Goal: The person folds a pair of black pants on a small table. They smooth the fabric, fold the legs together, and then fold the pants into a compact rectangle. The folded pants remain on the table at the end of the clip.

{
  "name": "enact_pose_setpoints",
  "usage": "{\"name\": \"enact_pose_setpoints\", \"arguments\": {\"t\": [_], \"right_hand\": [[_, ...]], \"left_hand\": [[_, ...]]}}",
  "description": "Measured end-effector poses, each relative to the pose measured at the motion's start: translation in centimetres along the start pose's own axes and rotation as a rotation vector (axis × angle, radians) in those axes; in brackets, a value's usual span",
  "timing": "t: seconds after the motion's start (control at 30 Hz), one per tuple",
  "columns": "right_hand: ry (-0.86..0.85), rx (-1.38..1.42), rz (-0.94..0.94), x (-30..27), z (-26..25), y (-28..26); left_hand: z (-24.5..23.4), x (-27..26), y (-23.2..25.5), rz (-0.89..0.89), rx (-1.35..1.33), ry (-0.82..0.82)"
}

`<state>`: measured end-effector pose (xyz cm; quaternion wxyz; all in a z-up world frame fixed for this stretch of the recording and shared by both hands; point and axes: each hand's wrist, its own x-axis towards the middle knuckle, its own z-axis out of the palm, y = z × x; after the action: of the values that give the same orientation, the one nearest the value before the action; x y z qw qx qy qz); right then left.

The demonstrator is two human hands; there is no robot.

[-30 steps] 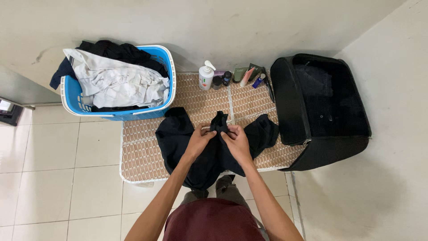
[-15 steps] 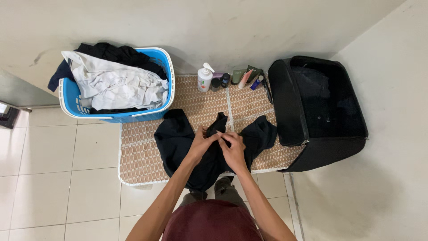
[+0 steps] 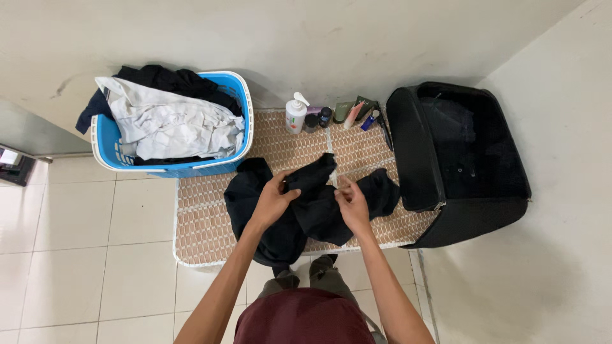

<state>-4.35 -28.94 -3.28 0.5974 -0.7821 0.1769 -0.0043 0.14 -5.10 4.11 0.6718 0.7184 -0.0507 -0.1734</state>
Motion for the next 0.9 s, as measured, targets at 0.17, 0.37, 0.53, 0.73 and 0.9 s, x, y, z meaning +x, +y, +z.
{"name": "enact_pose_setpoints", "arguments": {"t": [0.17,0.37,0.53,0.73,0.9], "right_hand": [[-0.032,-0.028,-0.126,2.1,-1.5,-4.8],[-0.073,0.098,-0.268,2.3,-4.3,-10.1],[-0.028,0.039,-0.281,0.6,-6.3,-14.5],[0.137,-0.205,-0.373,-1.7,-8.9,-21.2],[0.233,-0.281,-0.351,-3.9,-11.4,-23.4]], "left_hand": [[-1.8,0.5,4.0,0.069,-0.042,-0.243],[-3.0,0.7,7.4,0.091,0.064,-0.216],[-2.4,1.4,7.2,0.141,-0.008,-0.146],[0.1,3.5,7.8,0.381,-0.206,-0.224],[2.7,4.1,9.3,0.308,-0.16,-0.253]]}}
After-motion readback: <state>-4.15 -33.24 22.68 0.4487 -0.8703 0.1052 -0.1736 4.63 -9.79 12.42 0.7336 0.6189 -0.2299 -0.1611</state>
